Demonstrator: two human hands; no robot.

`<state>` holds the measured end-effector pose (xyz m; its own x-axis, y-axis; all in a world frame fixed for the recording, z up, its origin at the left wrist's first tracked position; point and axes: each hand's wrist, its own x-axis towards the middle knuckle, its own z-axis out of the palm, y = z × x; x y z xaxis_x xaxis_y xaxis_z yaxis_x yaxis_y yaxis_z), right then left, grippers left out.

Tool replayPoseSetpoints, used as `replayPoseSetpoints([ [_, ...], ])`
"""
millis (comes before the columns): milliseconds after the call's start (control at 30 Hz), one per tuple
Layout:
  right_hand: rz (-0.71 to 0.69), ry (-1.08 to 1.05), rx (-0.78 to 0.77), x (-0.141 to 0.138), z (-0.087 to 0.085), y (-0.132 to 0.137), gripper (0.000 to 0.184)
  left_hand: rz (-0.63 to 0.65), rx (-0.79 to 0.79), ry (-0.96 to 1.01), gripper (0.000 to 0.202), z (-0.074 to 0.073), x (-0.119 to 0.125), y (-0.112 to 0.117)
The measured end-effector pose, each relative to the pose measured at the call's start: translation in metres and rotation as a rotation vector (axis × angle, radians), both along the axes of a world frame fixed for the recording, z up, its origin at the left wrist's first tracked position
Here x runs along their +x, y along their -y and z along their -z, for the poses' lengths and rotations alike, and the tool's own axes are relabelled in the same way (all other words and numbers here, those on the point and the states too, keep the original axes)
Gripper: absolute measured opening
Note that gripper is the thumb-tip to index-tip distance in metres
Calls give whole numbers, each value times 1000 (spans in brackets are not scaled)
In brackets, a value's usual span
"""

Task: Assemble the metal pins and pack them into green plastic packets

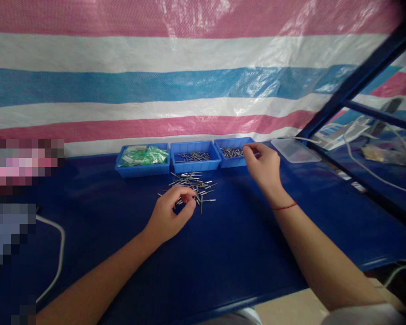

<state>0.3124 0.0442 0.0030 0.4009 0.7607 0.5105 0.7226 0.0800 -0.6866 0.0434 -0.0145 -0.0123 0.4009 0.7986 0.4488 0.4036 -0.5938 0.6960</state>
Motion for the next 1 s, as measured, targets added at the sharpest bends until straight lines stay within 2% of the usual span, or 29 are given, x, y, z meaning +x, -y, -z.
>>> replayPoseSetpoints([
  [200, -387, 144, -51, -39, -7, 21, 19, -60, 211, -574, 21, -2, 1, 4],
  [300, -524, 218, -45, -49, -11, 30, 16, -88, 259, -715, 21, -2, 2, 5],
  [500, -630, 284, -65, -57, -12, 38, 17, -107, 309, -797, 12, -5, 0, 3],
  [767, -665, 255, -121, -64, -9, 42, 18, -71, 289, -771, 17, -1, -7, -2],
  [1000, -699, 268, -151, -68, -10, 45, 20, -1, 311, -829, 20, -8, -10, -5],
])
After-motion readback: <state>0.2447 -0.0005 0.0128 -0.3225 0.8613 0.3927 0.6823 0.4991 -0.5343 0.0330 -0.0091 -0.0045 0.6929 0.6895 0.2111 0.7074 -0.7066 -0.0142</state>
